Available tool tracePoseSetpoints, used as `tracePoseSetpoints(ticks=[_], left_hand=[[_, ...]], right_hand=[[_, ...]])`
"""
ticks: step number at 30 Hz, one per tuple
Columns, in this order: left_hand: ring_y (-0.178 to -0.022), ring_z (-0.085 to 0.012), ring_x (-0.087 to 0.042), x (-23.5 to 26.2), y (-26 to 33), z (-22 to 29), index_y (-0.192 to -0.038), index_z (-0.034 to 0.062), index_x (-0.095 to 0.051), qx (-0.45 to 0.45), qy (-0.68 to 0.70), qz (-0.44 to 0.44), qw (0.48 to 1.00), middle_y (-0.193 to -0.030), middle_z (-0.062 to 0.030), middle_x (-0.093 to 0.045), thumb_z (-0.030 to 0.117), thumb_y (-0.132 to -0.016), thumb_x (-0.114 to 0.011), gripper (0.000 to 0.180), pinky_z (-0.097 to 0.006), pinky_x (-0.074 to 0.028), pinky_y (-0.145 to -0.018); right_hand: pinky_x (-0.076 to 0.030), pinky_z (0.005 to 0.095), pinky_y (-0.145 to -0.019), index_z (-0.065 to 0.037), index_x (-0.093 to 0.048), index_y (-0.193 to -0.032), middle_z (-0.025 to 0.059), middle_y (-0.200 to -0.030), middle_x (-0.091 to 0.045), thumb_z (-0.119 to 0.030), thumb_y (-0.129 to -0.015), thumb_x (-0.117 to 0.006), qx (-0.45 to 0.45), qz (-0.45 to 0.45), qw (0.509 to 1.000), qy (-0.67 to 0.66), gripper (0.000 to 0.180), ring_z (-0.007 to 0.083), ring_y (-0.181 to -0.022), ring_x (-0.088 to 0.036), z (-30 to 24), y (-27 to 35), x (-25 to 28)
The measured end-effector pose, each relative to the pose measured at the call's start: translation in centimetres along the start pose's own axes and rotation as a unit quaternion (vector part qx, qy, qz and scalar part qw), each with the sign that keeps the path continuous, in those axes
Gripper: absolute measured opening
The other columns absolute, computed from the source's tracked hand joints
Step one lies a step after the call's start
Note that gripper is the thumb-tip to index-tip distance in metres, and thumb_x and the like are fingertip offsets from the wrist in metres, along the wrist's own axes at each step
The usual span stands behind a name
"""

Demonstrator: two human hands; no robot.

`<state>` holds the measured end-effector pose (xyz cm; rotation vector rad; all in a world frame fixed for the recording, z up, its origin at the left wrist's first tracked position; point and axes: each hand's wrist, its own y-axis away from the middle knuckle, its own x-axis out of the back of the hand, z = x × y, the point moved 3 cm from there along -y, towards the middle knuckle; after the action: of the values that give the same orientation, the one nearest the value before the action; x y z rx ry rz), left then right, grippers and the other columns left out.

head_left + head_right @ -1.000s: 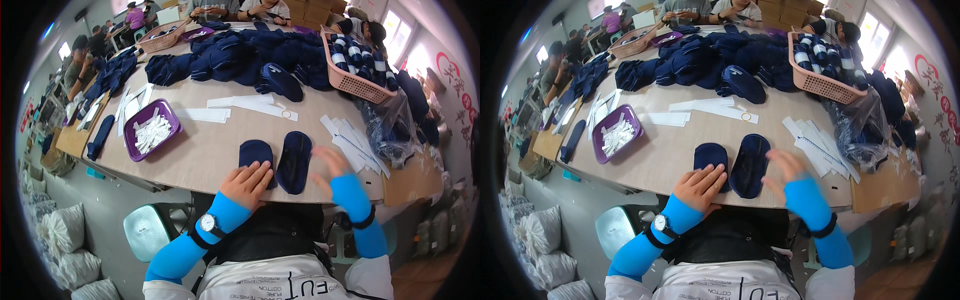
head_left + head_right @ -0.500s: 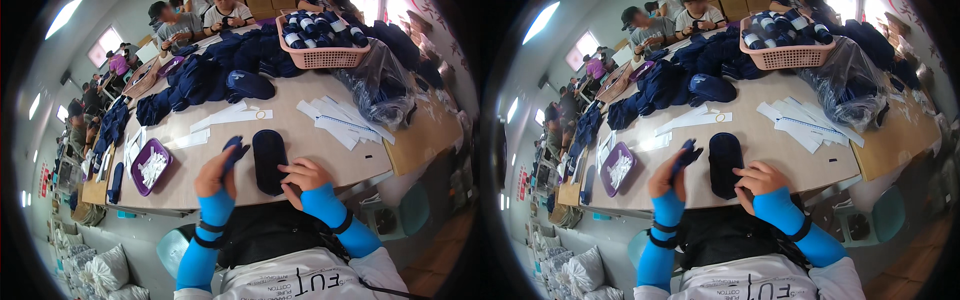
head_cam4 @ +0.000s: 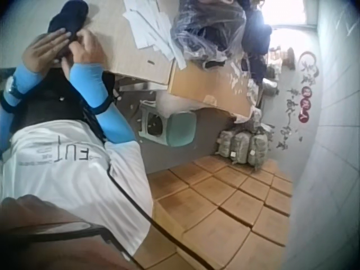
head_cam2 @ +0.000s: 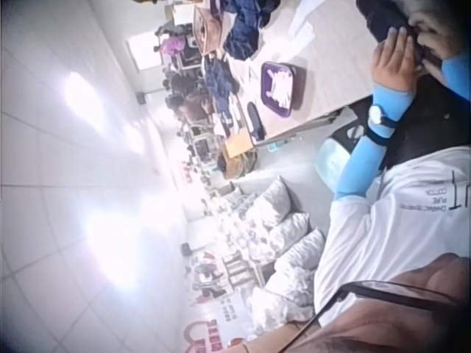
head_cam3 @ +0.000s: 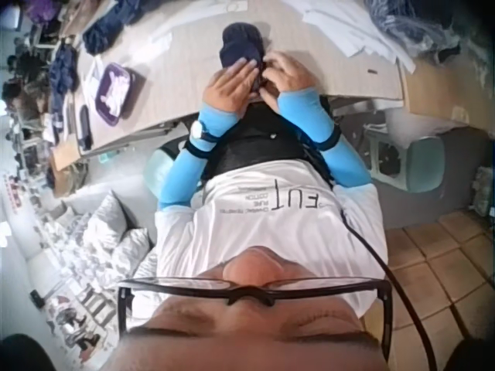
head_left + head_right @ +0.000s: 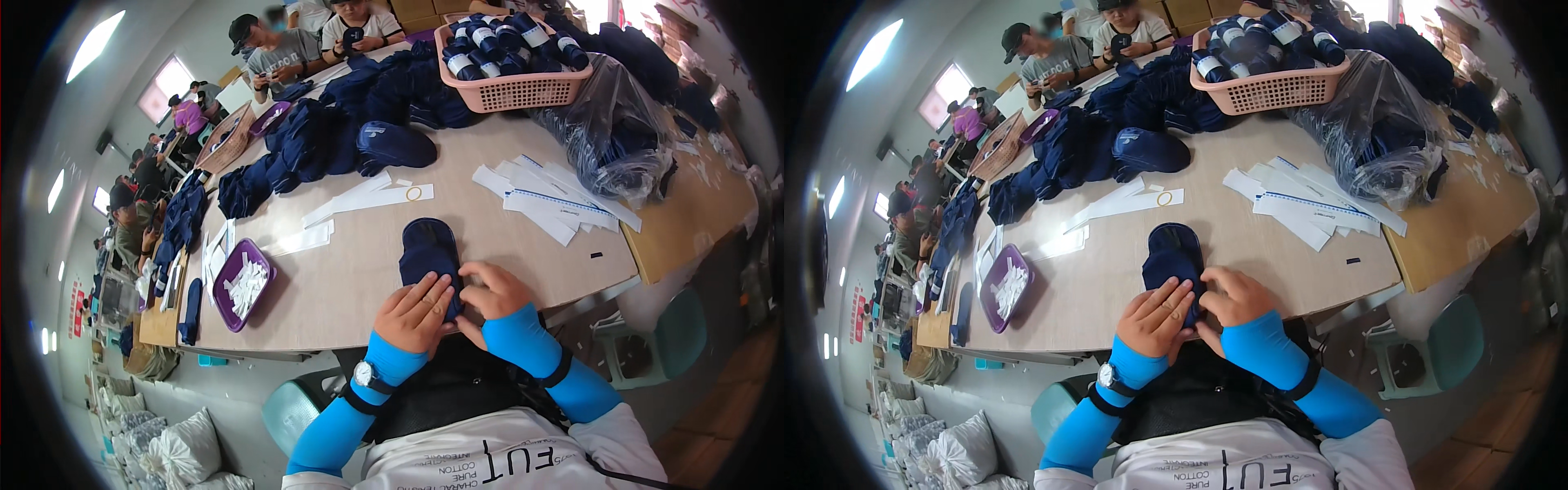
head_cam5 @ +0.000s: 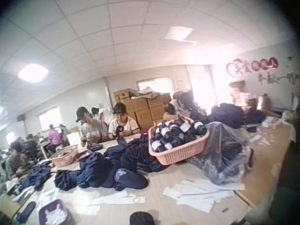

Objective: The recorder is applying white adhesive labels to blue fabric garment components.

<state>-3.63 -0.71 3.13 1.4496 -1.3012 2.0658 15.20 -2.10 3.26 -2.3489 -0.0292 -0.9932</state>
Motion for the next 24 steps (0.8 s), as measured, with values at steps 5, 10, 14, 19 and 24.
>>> tracePoseSetpoints(ticks=[5, 10, 14, 19, 24], left_hand=[[-0.138, -0.0335, -0.056, 1.3, -0.2, 0.7, -0.137, 0.0106, -0.068, 0.015, 0.038, -0.051, 0.998, -0.147, -0.0124, -0.059, 0.022, -0.077, -0.083, 0.063, -0.045, -0.052, -0.105], [-0.138, -0.0420, -0.053, 1.5, 0.8, 1.5, -0.135, 0.0107, -0.069, -0.011, 0.120, -0.085, 0.989, -0.138, -0.0144, -0.059, 0.026, -0.076, -0.086, 0.063, -0.049, -0.049, -0.112], [-0.140, -0.0445, -0.051, 2.9, 0.3, -0.4, -0.130, 0.0074, -0.070, -0.014, 0.176, -0.056, 0.983, -0.135, -0.0162, -0.062, 0.032, -0.076, -0.088, 0.062, -0.051, -0.048, -0.113], [-0.142, -0.0423, -0.051, 3.1, 0.3, -1.3, -0.134, 0.0088, -0.068, 0.001, 0.129, -0.065, 0.990, -0.143, -0.0155, -0.060, 0.045, -0.076, -0.086, 0.070, -0.052, -0.046, -0.114], [-0.137, -0.0349, -0.057, 2.2, 0.5, -0.3, -0.136, 0.0139, -0.070, -0.034, 0.042, -0.056, 0.997, -0.139, -0.0102, -0.064, 0.036, -0.077, -0.084, 0.065, -0.049, -0.050, -0.110]], right_hand=[[-0.055, 0.0461, -0.090, -0.007, -0.066, -0.104, 0.0153, -0.125, -0.063, -0.012, -0.072, -0.085, 0.037, 0.034, 0.998, -0.032, 0.037, 0.0366, -0.110, -0.065, 0.1, 0.3, 0.3], [-0.056, 0.0446, -0.088, -0.008, -0.067, -0.108, 0.0142, -0.123, -0.063, -0.014, -0.070, -0.088, 0.098, -0.075, 0.992, -0.016, 0.044, 0.0356, -0.107, -0.066, -0.3, 1.3, 1.7], [-0.056, 0.0440, -0.087, -0.009, -0.068, -0.106, 0.0124, -0.122, -0.063, -0.016, -0.068, -0.089, 0.118, -0.045, 0.991, 0.036, 0.044, 0.0339, -0.107, -0.067, 0.0, 2.1, 1.0], [-0.058, 0.0429, -0.083, -0.013, -0.070, -0.103, 0.0077, -0.123, -0.065, -0.017, -0.064, -0.090, 0.125, 0.017, 0.988, 0.095, 0.045, 0.0310, -0.106, -0.068, -0.6, 2.1, -0.1], [-0.058, 0.0430, -0.082, -0.013, -0.071, -0.100, 0.0059, -0.117, -0.069, -0.015, -0.060, -0.088, 0.159, 0.033, 0.982, 0.095, 0.044, 0.0305, -0.104, -0.068, 0.2, 2.9, -0.6]])
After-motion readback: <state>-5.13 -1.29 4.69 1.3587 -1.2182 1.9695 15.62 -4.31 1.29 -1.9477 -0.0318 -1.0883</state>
